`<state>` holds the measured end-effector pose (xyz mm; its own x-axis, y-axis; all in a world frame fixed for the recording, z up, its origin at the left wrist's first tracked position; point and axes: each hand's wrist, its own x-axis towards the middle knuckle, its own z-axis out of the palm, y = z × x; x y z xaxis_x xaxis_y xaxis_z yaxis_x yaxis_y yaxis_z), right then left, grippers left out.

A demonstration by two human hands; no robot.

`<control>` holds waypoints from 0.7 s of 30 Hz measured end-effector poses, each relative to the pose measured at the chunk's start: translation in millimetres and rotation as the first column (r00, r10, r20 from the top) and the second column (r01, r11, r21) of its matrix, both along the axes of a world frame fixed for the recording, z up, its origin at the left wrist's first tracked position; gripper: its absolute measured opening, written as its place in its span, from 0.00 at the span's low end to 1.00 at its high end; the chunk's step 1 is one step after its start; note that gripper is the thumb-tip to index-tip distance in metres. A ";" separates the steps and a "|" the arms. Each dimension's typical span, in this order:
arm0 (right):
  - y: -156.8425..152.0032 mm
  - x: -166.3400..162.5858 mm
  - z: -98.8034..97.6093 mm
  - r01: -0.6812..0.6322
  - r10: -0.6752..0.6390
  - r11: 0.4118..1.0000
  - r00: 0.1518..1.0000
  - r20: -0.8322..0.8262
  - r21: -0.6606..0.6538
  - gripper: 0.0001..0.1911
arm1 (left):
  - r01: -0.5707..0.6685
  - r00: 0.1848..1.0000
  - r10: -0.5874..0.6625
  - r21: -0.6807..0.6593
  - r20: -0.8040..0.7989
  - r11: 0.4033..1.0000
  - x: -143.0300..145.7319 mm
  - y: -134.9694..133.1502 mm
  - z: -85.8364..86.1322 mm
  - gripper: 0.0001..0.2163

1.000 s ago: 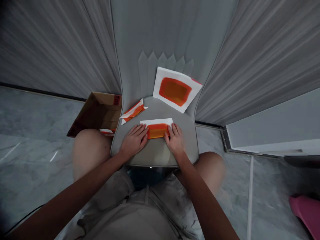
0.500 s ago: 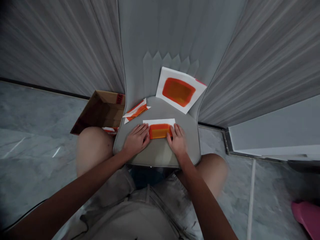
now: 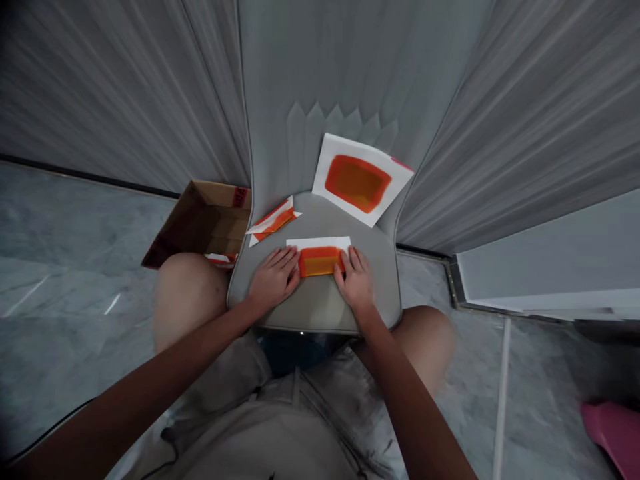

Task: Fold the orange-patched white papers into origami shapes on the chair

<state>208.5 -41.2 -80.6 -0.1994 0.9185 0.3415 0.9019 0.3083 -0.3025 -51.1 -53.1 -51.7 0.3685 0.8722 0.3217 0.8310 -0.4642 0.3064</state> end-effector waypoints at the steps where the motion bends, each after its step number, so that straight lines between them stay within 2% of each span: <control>1: 0.1 0.1 -0.5 0.002 -0.002 1.000 1.000 0.000 0.005 0.27 | 0.000 1.000 0.000 0.001 -0.001 1.000 0.0 0.0 0.0 0.22; 12: 3.8 2.4 -5.8 -0.006 0.006 1.000 1.000 0.006 0.012 0.28 | 0.004 1.000 -0.004 -0.019 -0.003 1.000 -2.0 -1.7 1.8 0.24; 21: 0.2 4.0 1.7 -0.024 0.027 0.999 0.997 0.076 -0.038 0.28 | 0.002 0.998 -0.006 -0.069 -0.060 0.998 -3.7 -10.1 2.1 0.26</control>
<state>212.5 -40.9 -78.9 -0.2471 0.9244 0.2904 0.9147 0.3214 -0.2449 -54.7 -63.2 -49.5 0.3892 0.8899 0.2379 0.8469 -0.4473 0.2876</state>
